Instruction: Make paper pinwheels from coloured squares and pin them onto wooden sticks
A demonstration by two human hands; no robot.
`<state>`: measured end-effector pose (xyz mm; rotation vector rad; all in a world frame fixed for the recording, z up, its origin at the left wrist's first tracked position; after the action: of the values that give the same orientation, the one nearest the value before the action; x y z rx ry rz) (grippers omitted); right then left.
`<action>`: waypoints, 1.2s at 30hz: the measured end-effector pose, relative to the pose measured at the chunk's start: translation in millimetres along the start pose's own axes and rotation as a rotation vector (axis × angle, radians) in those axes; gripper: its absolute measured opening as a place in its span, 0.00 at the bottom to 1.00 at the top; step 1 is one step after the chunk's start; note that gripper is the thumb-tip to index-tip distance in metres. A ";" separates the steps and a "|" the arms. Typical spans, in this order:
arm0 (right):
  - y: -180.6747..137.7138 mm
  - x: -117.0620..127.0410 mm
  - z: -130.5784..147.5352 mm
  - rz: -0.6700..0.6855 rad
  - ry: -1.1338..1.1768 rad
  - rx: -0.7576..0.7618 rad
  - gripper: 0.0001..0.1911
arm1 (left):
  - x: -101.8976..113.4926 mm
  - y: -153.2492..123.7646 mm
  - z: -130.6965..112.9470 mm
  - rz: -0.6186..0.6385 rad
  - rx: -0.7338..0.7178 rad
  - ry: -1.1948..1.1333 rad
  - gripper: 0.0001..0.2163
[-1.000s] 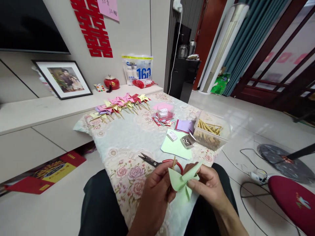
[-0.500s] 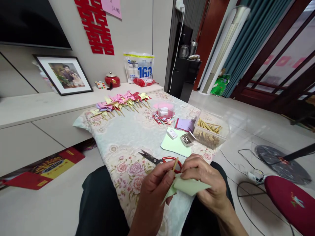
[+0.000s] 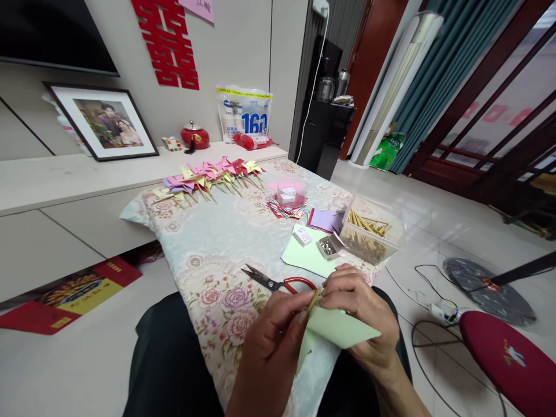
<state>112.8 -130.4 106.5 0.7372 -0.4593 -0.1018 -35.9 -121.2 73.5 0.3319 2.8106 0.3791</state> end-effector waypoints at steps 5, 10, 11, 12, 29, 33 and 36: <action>4.6 1.2 4.2 -0.033 -0.002 -0.001 0.05 | 0.0 -1.1 1.0 0.049 -0.048 0.053 0.12; 8.1 2.1 8.0 -0.043 -0.040 -0.002 0.06 | -0.2 -1.0 2.5 0.050 -0.075 0.057 0.11; 8.0 2.3 7.6 -0.044 -0.045 -0.006 0.06 | -0.7 -0.8 2.7 0.050 -0.076 0.053 0.11; 7.5 2.4 6.8 -0.045 -0.046 -0.010 0.06 | -1.2 -0.5 2.8 0.050 -0.077 0.048 0.12; 2.7 3.8 0.8 0.023 -0.037 -0.073 0.09 | -0.2 2.5 -14.8 0.105 -0.323 0.348 0.17; -1.2 3.9 -3.1 0.000 0.007 -0.103 0.07 | 1.7 -1.1 -16.9 0.181 -0.368 0.502 0.20; -7.1 4.5 -8.4 -0.025 0.053 -0.126 0.08 | 3.9 -3.2 -18.4 0.216 -0.408 0.593 0.21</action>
<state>121.0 -131.6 97.9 0.6209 -0.3900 -0.1333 -45.7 -127.3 88.6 0.4963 3.1436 1.2612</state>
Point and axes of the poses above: each hand's wrist, its own y-axis towards the middle knuckle, its own x-axis out of the back of the hand, z = x × y, the point moved 5 cm from there along y, towards the middle knuckle, and after that the axes turned 12 degrees about -x, right-handed, at the moved point
